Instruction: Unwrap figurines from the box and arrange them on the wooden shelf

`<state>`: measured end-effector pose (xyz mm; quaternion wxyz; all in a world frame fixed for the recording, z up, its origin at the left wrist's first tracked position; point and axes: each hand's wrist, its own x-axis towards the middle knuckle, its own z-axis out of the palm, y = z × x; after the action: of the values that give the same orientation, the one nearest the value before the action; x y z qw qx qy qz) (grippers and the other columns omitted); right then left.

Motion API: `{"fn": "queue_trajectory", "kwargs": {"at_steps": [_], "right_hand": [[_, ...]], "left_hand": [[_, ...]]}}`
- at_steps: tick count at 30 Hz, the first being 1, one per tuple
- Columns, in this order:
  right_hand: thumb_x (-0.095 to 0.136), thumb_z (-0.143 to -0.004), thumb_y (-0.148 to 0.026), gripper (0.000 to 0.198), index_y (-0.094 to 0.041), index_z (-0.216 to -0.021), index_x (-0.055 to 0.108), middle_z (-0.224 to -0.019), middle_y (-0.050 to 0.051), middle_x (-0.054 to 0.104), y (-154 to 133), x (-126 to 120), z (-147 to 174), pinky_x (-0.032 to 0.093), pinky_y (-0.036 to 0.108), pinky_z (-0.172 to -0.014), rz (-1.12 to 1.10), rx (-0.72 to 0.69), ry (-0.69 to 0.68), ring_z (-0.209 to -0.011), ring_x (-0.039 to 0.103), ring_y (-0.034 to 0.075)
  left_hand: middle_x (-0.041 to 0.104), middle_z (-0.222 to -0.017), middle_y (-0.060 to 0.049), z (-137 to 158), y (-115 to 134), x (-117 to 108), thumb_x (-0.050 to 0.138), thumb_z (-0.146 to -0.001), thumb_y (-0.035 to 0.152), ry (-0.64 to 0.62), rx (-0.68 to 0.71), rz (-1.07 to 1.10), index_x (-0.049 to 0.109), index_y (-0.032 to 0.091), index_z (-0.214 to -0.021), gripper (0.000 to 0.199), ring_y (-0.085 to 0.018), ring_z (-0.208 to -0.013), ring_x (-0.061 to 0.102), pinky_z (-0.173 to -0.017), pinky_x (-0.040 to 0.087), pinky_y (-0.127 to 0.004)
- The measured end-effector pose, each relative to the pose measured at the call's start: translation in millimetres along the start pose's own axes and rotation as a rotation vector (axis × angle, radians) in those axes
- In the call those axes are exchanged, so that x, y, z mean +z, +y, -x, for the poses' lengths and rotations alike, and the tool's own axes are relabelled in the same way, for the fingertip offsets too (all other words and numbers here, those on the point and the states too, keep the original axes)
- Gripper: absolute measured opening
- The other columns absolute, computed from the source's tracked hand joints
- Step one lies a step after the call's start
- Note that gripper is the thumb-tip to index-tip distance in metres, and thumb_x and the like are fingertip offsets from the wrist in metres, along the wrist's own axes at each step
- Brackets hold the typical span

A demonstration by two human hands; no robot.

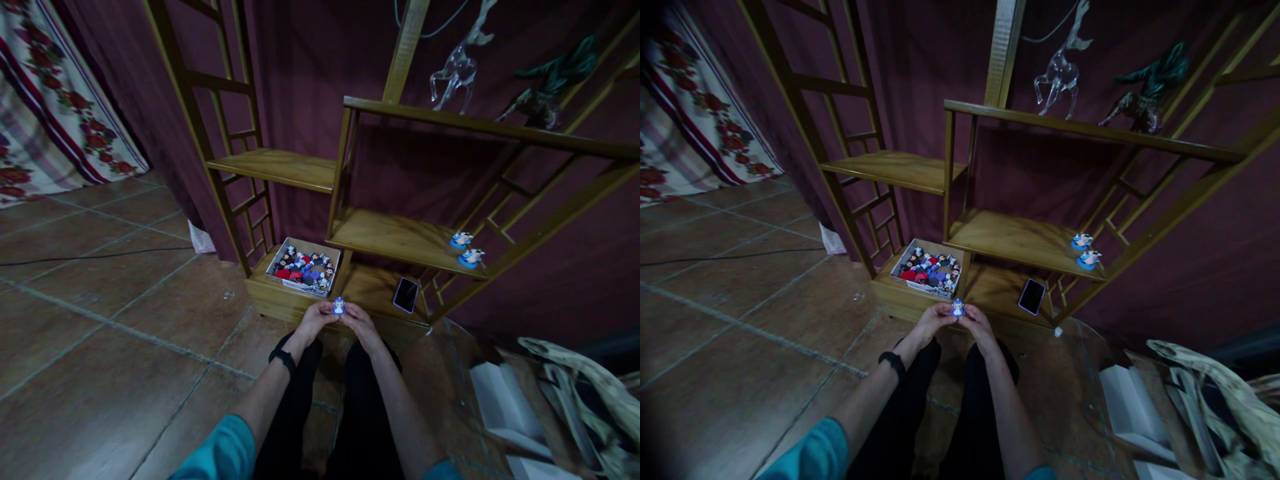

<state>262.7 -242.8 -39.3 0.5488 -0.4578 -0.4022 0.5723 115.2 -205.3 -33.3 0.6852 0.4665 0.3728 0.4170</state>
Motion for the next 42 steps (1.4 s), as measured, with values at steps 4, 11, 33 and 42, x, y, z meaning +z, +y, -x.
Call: {"fn": "queue_trajectory", "kwargs": {"at_steps": [4,11,33,42], "right_hand": [[0.073,-0.057,-0.033,0.045,-0.021,-0.098,0.061,-0.103,0.005,0.066,0,0,0,0.041,0.039,-0.091,-0.003,0.011,0.015,-0.1,0.057,0.023],[0.072,-0.058,-0.034,0.045,-0.021,-0.1,0.06,-0.105,0.005,0.065,0,-1,2,0.04,0.038,-0.092,0.004,0.018,0.01,-0.102,0.057,0.023],[0.073,-0.059,-0.032,0.044,-0.022,-0.099,0.061,-0.106,0.005,0.064,1,0,0,0.038,0.04,-0.094,-0.036,-0.027,0.009,-0.104,0.055,0.024],[0.073,-0.058,-0.035,0.049,-0.022,-0.104,0.06,-0.107,0.006,0.064,-2,0,3,0.041,0.041,-0.092,-0.045,-0.012,0.009,-0.102,0.057,0.025]], "left_hand": [[0.067,-0.073,-0.004,-1,-1,0,0.08,-0.046,0.024,0.007,0.012,-0.004,0.064,0.013,-0.078,0.038,-0.015,-0.069,0.06,-0.074,0.045,-0.03],[0.067,-0.072,-0.004,0,0,2,0.081,-0.044,0.023,0.007,0.005,0.017,0.064,0.013,-0.076,0.038,-0.015,-0.068,0.06,-0.074,0.045,-0.031],[0.067,-0.081,-0.005,-3,-3,3,0.08,-0.045,0.017,0.017,0.024,0.026,0.062,0.013,-0.088,0.046,-0.014,-0.073,0.06,-0.077,0.044,-0.03],[0.067,-0.087,-0.006,-7,-5,0,0.079,-0.049,0.019,0.008,0.025,0.043,0.06,0.014,-0.094,0.05,-0.015,-0.078,0.061,-0.079,0.044,-0.03]]}}
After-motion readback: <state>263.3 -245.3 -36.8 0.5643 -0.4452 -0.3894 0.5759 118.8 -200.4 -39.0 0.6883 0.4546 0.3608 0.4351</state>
